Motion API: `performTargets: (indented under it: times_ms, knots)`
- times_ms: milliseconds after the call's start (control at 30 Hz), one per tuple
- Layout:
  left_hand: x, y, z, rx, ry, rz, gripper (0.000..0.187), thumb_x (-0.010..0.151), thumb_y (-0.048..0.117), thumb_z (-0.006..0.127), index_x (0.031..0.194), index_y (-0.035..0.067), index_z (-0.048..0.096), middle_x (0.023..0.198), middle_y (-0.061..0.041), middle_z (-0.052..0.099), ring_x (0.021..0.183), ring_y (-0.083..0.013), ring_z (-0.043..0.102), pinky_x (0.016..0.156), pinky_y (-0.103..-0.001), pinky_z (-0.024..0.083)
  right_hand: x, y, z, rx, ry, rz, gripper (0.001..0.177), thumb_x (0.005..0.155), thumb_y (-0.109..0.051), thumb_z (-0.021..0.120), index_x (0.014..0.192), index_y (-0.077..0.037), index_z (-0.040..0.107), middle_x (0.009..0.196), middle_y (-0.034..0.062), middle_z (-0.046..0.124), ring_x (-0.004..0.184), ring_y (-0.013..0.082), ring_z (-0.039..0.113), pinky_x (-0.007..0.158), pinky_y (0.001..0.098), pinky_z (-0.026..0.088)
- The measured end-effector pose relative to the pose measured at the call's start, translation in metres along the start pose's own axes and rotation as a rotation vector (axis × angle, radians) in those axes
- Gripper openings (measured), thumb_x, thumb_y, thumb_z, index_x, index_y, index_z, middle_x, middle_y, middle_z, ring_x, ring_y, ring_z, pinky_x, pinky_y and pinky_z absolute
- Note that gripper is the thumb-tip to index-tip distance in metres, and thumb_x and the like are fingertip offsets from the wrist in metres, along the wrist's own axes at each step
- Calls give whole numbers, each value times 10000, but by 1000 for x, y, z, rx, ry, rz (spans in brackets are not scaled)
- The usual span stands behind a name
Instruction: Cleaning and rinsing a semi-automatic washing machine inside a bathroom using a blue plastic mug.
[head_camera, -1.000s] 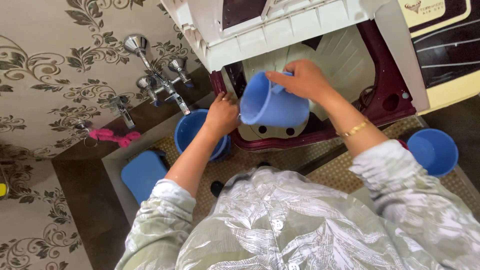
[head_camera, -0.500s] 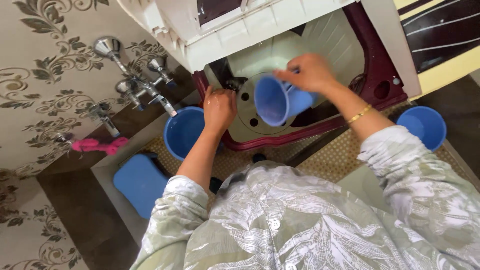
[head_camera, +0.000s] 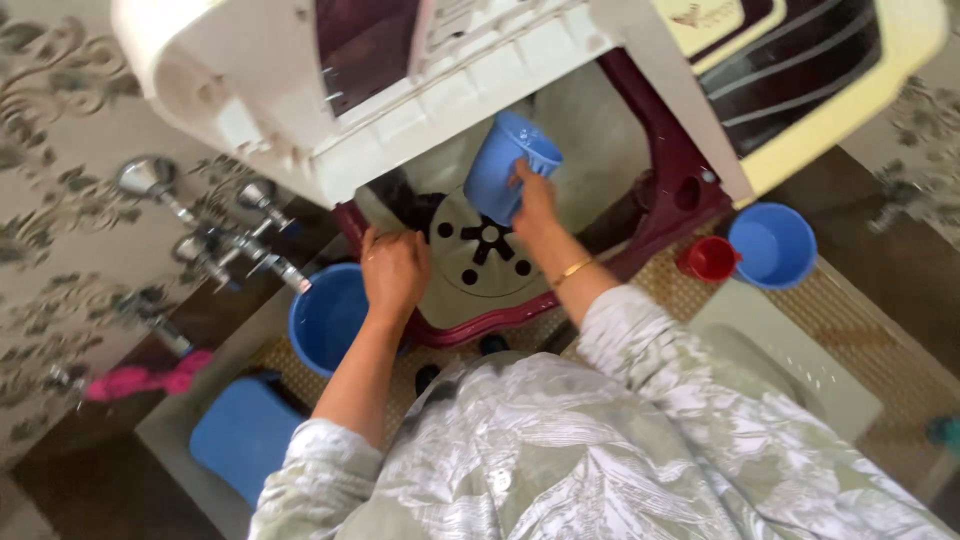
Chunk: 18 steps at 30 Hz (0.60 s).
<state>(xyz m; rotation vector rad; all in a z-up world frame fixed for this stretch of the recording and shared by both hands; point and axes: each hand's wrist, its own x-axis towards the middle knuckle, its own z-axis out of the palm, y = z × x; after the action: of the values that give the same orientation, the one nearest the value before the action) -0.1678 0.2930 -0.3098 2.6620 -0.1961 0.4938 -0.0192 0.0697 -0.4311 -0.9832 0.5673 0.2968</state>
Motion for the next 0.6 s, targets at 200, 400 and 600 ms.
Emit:
performTargets:
  times_ms: [200,400,600]
  knots:
    - [-2,-3,1,74,-53,73,287,970,223,630,774,27,708,789,-178,700,799,-371,671,1068,-553,419,-81,1,41,660,235,-264,151,996,-184,643,878,-104,594,776,5,566,748,153,567,731,313,499]
    - [-3,-13,0,92,-147,131,287,899,295,684,753,51,722,759,-166,704,775,-365,673,1080,-574,365,-160,4,62,425,310,-361,116,985,-225,654,934,-134,602,790,-7,577,732,132,571,706,326,498]
    - [-5,-20,-2,43,-173,104,297,833,328,733,731,50,728,730,-175,703,802,-352,678,1104,-565,333,-182,-63,37,-287,211,-276,400,996,-512,544,981,-129,659,694,21,587,697,151,597,709,313,497]
